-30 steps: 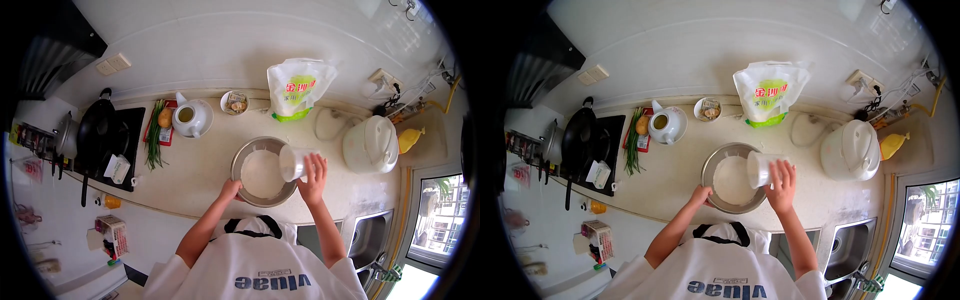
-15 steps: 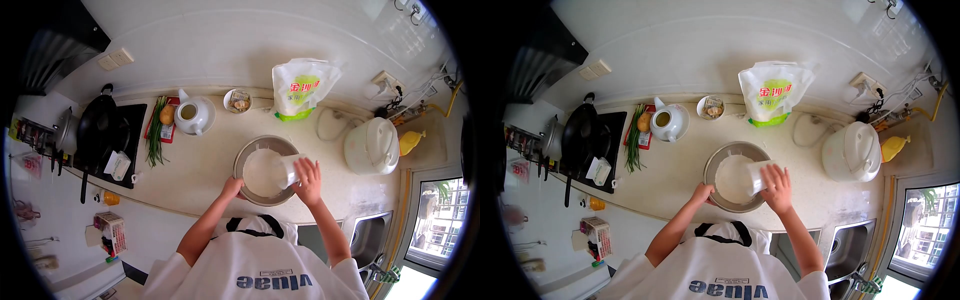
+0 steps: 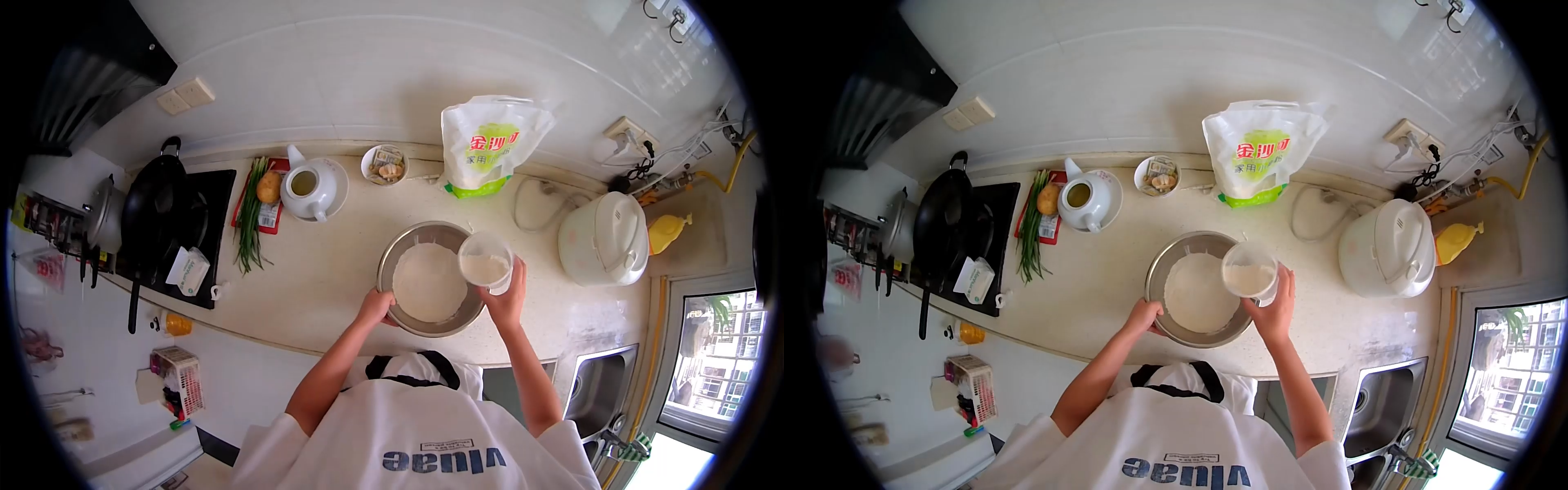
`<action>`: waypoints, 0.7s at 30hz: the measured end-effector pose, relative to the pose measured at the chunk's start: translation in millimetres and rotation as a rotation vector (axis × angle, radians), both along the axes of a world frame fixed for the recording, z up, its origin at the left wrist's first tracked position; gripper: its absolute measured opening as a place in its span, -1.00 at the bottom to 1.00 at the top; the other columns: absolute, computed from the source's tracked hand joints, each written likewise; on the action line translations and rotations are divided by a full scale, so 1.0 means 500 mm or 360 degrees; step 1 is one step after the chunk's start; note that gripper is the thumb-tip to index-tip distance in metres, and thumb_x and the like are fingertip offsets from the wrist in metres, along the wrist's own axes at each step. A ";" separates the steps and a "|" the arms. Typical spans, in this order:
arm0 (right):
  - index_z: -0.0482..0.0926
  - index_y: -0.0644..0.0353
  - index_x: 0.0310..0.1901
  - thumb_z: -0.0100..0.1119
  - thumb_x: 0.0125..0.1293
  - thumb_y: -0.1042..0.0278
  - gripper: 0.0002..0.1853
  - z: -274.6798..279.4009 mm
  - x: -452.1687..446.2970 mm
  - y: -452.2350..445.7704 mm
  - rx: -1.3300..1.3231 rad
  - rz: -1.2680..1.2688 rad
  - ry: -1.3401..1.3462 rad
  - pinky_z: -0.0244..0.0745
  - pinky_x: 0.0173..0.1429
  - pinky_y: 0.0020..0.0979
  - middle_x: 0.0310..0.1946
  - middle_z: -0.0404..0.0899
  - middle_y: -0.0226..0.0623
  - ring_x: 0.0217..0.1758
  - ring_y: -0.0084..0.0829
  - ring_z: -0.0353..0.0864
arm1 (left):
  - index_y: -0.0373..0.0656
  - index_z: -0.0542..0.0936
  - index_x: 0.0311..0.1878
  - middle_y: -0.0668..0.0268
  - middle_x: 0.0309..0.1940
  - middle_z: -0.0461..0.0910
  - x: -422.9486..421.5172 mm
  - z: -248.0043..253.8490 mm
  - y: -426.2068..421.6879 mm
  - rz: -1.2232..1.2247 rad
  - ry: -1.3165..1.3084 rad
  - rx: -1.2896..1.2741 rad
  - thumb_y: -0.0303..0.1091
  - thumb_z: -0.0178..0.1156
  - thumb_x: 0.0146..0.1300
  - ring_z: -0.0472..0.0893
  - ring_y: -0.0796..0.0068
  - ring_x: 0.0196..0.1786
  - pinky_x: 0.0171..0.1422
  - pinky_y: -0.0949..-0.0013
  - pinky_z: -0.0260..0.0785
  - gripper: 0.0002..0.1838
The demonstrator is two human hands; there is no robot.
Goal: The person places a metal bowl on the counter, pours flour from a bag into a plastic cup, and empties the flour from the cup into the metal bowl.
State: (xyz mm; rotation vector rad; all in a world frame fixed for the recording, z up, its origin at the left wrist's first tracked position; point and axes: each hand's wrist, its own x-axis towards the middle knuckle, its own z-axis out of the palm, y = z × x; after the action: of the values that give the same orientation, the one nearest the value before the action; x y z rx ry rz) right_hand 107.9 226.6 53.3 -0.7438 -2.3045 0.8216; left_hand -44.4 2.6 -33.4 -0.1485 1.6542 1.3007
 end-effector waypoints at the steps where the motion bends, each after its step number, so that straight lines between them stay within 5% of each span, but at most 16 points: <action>1: 0.31 0.25 0.17 0.45 -0.18 0.39 -0.21 -0.003 0.001 0.003 -0.0251 -0.0066 0.0058 0.13 0.38 -0.14 0.08 0.40 -0.13 0.16 -0.11 0.39 | -0.35 0.45 -0.40 0.07 -0.55 0.52 -0.001 0.004 0.005 0.0001 0.0001 -0.0016 -0.36 0.04 -0.11 0.60 0.13 -0.56 -0.52 0.04 0.57 -0.76; 7: 0.12 0.26 0.30 0.42 -0.04 0.43 -0.13 -0.058 0.000 0.131 -0.0936 -0.0444 0.0851 0.01 0.41 -0.31 0.25 0.22 -0.16 0.36 -0.29 0.18 | -0.33 0.44 -0.41 0.11 -0.55 0.49 -0.008 -0.102 -0.020 -0.0157 0.0152 -0.0050 -0.36 0.07 -0.12 0.59 0.12 -0.57 -0.52 0.04 0.58 -0.77; 10: 0.11 0.28 0.30 0.42 -0.04 0.44 -0.13 -0.088 -0.025 0.229 -0.0876 -0.0649 0.0939 0.01 0.40 -0.32 0.26 0.20 -0.14 0.35 -0.27 0.17 | -0.29 0.47 -0.44 0.19 -0.55 0.48 -0.002 -0.024 -0.006 -0.0001 0.0017 -0.0065 -0.34 0.08 -0.13 0.58 0.20 -0.56 -0.52 0.11 0.56 -0.79; 14: 0.09 0.27 0.30 0.45 -0.07 0.42 -0.09 -0.183 -0.053 0.357 -0.0654 -0.0753 0.0590 0.09 0.35 -0.33 0.22 0.23 -0.11 0.31 -0.29 0.21 | -0.31 0.46 -0.37 0.18 -0.51 0.49 -0.003 -0.031 -0.016 0.0004 0.0017 -0.0113 -0.34 0.11 -0.12 0.59 0.17 -0.52 -0.49 0.09 0.58 -0.75; 21: 0.05 0.30 0.29 0.49 -0.13 0.30 -0.02 -0.286 -0.076 0.425 -0.0625 -0.0664 0.0597 0.06 0.39 -0.23 0.25 0.17 -0.02 0.34 -0.10 0.17 | -0.36 0.47 -0.28 0.15 -0.47 0.50 -0.008 -0.067 -0.031 0.0053 0.0013 -0.0265 -0.38 0.14 -0.13 0.59 0.18 -0.49 -0.48 0.04 0.57 -0.69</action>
State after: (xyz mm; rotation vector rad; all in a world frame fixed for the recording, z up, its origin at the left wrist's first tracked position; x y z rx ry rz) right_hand 70.1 438.9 -89.7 -1.0876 -1.5992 1.1136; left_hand -48.4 -12.9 -66.8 -0.2720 1.7733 1.1890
